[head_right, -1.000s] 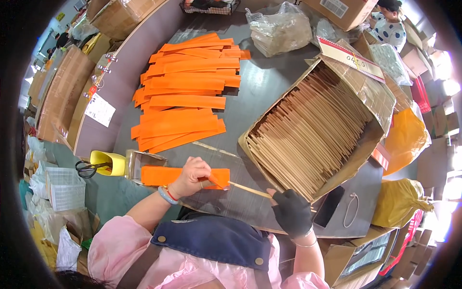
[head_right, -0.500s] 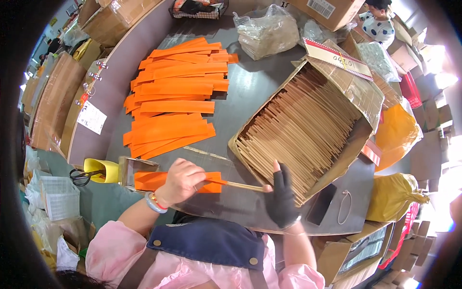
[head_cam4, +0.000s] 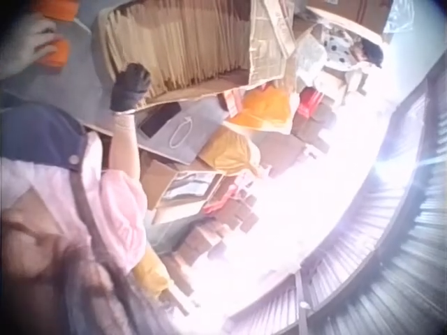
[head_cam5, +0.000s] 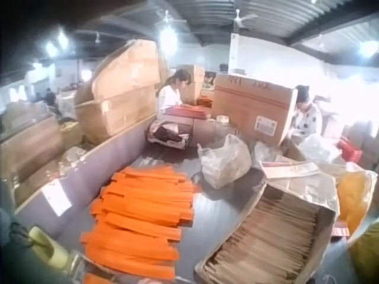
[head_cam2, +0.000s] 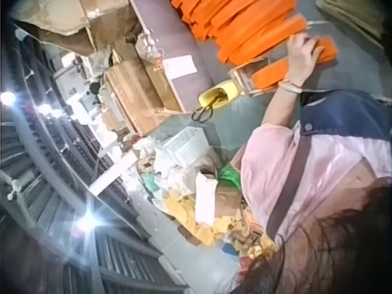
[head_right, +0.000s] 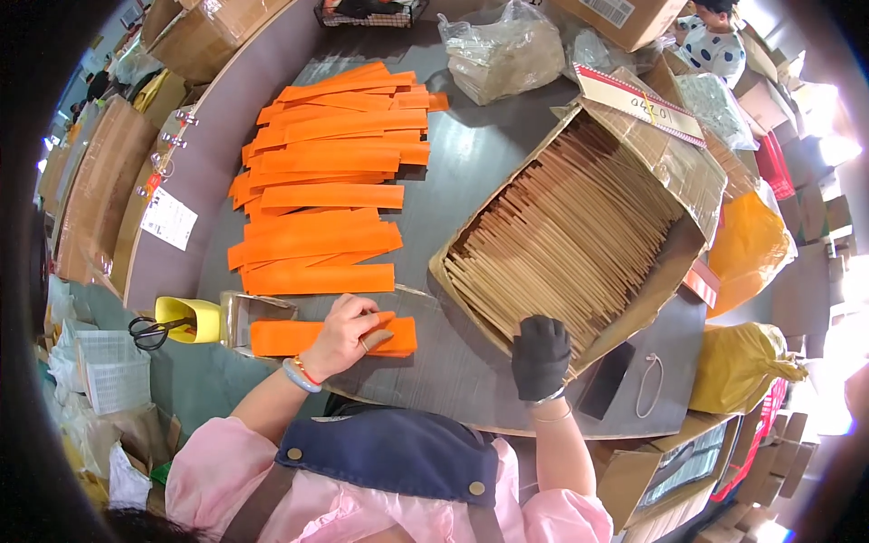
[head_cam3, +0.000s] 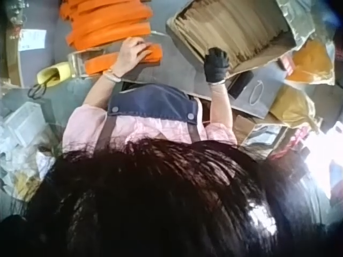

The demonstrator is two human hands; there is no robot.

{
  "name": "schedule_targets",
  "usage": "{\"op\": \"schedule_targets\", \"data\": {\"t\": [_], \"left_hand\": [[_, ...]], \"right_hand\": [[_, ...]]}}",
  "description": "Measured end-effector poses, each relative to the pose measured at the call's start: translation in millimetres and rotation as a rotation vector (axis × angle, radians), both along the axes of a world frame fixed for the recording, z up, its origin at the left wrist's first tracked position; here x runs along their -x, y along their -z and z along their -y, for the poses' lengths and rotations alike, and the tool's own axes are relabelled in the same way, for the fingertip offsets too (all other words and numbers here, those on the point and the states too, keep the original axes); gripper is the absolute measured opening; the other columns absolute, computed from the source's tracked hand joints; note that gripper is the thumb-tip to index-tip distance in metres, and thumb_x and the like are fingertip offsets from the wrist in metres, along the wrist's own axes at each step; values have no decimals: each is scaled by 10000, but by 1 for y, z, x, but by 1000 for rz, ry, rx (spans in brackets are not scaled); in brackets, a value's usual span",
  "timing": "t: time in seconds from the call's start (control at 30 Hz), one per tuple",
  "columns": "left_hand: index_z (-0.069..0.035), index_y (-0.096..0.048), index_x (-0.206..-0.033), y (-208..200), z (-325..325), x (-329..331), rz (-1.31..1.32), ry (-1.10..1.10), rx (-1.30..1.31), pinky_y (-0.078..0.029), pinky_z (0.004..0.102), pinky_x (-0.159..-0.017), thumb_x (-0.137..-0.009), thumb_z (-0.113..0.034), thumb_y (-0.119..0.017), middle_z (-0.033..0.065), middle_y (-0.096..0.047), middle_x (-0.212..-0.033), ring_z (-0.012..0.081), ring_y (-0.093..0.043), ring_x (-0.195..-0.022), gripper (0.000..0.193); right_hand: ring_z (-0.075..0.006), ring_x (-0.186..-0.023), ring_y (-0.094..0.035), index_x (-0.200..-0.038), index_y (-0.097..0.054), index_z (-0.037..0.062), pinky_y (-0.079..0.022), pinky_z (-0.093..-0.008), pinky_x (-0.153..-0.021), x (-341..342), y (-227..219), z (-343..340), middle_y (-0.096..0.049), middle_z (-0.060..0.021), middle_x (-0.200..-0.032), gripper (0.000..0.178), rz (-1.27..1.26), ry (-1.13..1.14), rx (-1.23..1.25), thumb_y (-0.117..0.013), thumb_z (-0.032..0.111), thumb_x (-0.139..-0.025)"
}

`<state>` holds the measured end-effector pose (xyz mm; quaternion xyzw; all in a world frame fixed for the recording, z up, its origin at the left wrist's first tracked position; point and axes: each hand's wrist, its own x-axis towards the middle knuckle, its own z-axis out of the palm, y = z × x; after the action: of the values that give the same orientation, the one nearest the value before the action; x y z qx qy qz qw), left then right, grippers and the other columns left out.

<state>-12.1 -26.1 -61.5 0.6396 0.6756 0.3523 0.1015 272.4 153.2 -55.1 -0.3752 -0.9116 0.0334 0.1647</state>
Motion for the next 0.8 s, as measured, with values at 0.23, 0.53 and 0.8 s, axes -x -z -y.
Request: {"op": "schedule_targets", "data": {"t": [0.23,0.53,0.8], "left_hand": [[-78,-676,-848,5,-1,-2,-18,-21,-106,-443,370,-798,-698,-243,-865,30,-615,-903,240,-557,-864,292],[-151,-671,-808,5,-1,4,140,73,14,-365,345,-798,-626,-352,-901,-9,-577,-795,191,-552,-772,356],[-138,-683,-787,7,-1,7,188,116,-22,-362,351,-801,-718,-239,-846,-22,-606,-814,185,-554,-784,204]], "right_hand": [[-328,-900,-562,-907,-565,100,-458,-459,-758,13,-8,1,-579,-112,-928,261,149,36,5,-721,195,-721],[-340,-897,-557,-925,-556,90,-458,-463,-752,7,-10,-4,-570,-123,-925,284,169,9,23,-731,191,-726],[-336,-878,-574,-882,-557,88,-467,-457,-741,8,-9,-2,-572,-123,-890,277,156,3,36,-749,185,-708]]}}
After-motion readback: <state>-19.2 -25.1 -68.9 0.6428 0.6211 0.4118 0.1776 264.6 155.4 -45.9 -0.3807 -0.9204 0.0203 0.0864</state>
